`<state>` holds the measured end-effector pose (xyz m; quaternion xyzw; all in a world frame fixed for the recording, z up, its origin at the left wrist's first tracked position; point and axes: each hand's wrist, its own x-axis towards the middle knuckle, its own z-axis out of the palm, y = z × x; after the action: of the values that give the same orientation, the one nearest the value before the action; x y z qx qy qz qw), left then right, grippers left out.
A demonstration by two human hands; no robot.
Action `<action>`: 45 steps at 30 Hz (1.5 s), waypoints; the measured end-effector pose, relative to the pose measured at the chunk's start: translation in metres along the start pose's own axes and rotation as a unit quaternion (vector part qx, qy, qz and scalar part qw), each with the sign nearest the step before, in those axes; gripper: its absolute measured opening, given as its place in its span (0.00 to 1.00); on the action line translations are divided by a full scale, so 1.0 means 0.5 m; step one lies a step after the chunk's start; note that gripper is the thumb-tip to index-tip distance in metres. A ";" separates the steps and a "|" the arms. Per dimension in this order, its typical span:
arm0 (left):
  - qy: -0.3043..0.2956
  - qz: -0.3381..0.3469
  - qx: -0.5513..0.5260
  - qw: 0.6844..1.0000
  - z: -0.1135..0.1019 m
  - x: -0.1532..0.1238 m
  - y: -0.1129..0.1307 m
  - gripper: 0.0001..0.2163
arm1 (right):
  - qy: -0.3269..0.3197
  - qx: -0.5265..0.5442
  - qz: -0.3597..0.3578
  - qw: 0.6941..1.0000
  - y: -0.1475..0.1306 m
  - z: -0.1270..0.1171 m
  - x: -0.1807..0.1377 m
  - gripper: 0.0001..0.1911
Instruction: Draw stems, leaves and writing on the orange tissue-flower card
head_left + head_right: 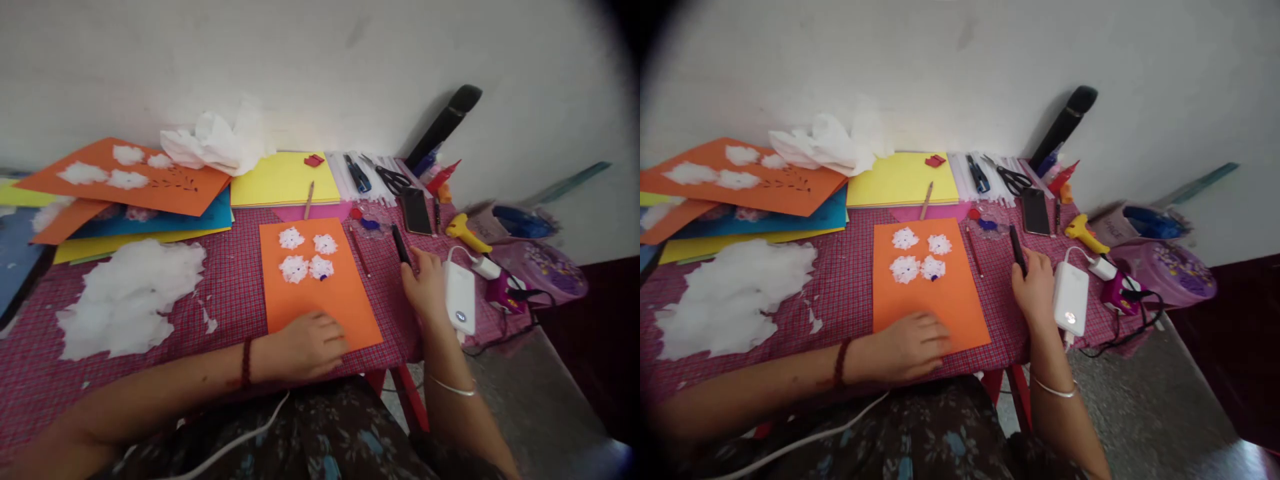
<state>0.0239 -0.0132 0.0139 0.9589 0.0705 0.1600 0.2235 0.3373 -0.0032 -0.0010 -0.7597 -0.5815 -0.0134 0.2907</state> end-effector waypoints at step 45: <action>0.074 -0.016 0.291 0.954 0.006 -0.031 0.023 0.12 | -0.033 0.515 -0.083 0.853 -0.129 0.108 0.056 0.12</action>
<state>0.0110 -0.0277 0.0123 0.9665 0.1461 0.1998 -0.0681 0.2717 0.0561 -0.0080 -0.4502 -0.5754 0.2885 0.6188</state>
